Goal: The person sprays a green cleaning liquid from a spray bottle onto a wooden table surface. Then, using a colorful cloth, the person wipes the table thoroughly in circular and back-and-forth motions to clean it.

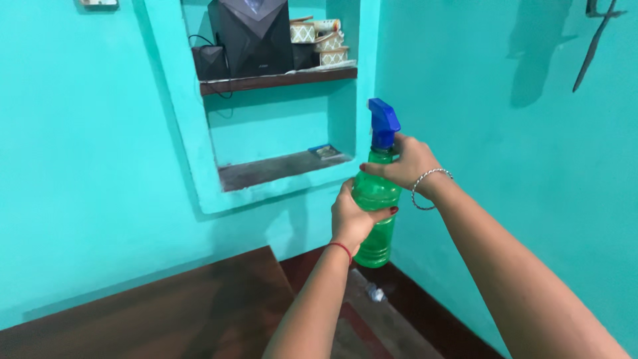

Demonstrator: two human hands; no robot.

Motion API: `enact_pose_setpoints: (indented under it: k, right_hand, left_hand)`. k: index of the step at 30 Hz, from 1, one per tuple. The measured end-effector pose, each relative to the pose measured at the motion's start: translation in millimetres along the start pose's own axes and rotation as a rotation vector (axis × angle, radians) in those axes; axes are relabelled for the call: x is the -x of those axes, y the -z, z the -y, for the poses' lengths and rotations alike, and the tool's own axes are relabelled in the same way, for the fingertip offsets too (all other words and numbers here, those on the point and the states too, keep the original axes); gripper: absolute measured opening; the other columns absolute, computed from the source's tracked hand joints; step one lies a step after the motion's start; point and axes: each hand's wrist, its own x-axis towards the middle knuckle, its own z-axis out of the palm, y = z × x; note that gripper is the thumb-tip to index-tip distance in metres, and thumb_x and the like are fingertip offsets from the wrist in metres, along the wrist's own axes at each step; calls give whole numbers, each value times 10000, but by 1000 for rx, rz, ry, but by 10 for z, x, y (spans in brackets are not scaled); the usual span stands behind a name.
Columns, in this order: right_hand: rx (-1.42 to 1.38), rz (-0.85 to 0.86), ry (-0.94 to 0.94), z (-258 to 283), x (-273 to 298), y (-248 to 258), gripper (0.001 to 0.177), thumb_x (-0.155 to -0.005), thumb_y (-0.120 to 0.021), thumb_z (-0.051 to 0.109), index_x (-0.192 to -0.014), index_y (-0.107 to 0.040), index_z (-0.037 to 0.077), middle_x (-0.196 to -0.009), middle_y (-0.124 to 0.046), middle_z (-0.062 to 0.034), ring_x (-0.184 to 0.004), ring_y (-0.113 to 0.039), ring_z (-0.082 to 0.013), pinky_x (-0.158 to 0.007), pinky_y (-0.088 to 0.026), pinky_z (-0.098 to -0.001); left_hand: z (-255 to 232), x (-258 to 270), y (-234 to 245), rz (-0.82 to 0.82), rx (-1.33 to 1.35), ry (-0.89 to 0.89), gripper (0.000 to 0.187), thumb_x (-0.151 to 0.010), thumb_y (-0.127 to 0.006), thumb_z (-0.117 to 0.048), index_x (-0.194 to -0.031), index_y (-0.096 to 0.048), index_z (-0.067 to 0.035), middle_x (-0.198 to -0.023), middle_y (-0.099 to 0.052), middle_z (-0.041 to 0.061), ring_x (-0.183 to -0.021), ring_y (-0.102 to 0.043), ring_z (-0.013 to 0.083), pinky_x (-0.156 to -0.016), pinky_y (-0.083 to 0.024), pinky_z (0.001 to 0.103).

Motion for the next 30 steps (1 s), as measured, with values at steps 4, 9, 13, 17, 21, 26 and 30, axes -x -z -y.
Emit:
enact_pose_setpoints:
  k: [4, 9, 13, 17, 21, 26, 30]
  right_hand:
    - [33, 91, 3, -477, -280, 91, 815, -622, -865, 534, -1248, -714, 34, -1195, -747, -177, -1085, -733, -317, -957, -570, -412]
    - [37, 138, 97, -1001, -568, 154, 869, -637, -864, 539, -1284, -677, -9, -1253, -716, -204, -1119, -728, -334, -980, -566, -402]
    - [89, 179, 156, -1220, -731, 130, 948, -628, -882, 511, -1370, -597, -6, -1266, -688, -234, -1130, -708, -360, -973, -561, -412]
    - [147, 249, 128, -1357, -914, 53, 1009, -632, -884, 500, -1439, -522, 15, -1248, -690, -239, -1146, -697, -351, -963, -562, -422]
    - [123, 256, 154, -1473, -1242, -143, 1021, -625, -894, 482, -1451, -505, 25, -1219, -702, -240, -1132, -698, -346, -957, -565, -421]
    - [62, 253, 151, -1600, -1704, -518, 1023, -635, -872, 462, -1469, -478, 20, -1181, -723, -234, -1087, -732, -335, -929, -584, -420]
    - [86, 249, 196, -1685, -2115, -877, 1017, -634, -890, 460, -1462, -488, 27, -1180, -717, -245, -1104, -717, -351, -959, -566, -419]
  left_hand:
    - [67, -326, -386, -36, -44, 35, 890, -581, -961, -157, -1365, -544, -95, -1215, -731, 73, -1105, -712, 209, -939, -586, 368]
    - [139, -658, -832, -102, -5, 30, 826, -604, -956, -140, -1328, -564, -78, -1210, -723, 76, -1097, -719, 208, -908, -611, 361]
    - [259, -907, -1100, -152, 66, 65, 787, -632, -925, -127, -1326, -558, -99, -1199, -730, 60, -1088, -728, 200, -901, -622, 357]
    - [431, -1160, -1249, -210, -30, 82, 773, -641, -938, -124, -1325, -577, -125, -1214, -726, 49, -1101, -712, 194, -916, -597, 362]
    - [640, -1541, -1250, -234, 21, 32, 747, -616, -911, -123, -1301, -615, -133, -1211, -748, 48, -1109, -728, 204, -910, -614, 364]
    - [917, -2102, -1100, -280, -70, 9, 761, -600, -948, -170, -1289, -631, -109, -1164, -770, 80, -1080, -753, 235, -896, -611, 376]
    - [1128, -2515, -961, -339, -145, -18, 903, -544, -973, -174, -1355, -577, -172, -1188, -745, 60, -1100, -715, 237, -927, -567, 370]
